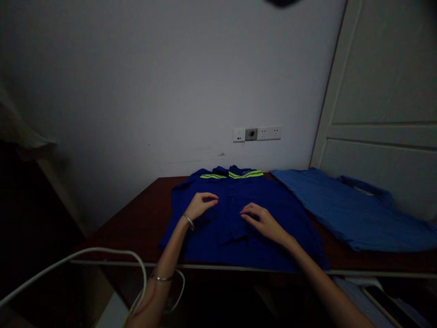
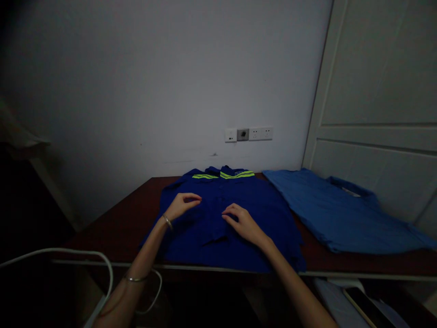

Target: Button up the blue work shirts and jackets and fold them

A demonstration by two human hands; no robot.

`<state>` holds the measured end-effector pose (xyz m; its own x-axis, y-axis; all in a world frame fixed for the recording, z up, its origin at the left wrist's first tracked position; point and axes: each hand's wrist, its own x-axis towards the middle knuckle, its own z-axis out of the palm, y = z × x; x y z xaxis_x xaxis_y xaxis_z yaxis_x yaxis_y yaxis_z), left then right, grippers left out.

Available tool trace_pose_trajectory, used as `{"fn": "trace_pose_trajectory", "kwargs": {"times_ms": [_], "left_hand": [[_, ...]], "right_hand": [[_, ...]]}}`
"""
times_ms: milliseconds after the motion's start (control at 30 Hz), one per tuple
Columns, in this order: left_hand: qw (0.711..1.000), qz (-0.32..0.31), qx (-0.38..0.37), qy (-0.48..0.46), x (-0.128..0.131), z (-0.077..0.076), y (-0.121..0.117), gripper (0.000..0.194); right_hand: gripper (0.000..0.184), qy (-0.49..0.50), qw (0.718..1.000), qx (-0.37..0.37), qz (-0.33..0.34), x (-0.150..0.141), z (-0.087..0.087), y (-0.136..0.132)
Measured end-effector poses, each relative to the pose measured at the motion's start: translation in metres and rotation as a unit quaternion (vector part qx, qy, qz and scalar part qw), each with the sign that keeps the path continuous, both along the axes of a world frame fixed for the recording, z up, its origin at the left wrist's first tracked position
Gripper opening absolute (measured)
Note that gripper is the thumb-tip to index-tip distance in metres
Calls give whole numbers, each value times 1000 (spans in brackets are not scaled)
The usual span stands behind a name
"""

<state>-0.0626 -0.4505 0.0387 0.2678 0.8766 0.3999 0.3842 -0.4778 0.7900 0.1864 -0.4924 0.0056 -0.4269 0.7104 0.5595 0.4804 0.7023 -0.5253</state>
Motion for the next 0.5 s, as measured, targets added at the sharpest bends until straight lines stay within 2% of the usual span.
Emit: {"fn": "trace_pose_trajectory", "kwargs": {"times_ms": [167,267,300,400,500], "left_hand": [[981,160,-34,-104,-69,2,55,33],[940,328,-85,-33,-110,-4,86,29],[927,362,-93,-17,-120,-7,93,27],[896,430,-109,29,-144,-21,106,16],[878,451,-132,94,-157,-36,110,7]], "right_hand": [[24,-32,999,-13,-7,10,4,4],[25,-58,998,-26,2,9,8,5],[26,-69,997,-34,9,7,9,4],[30,-112,991,-67,35,0,9,-1],[43,-166,978,-102,69,-7,3,-8]]}}
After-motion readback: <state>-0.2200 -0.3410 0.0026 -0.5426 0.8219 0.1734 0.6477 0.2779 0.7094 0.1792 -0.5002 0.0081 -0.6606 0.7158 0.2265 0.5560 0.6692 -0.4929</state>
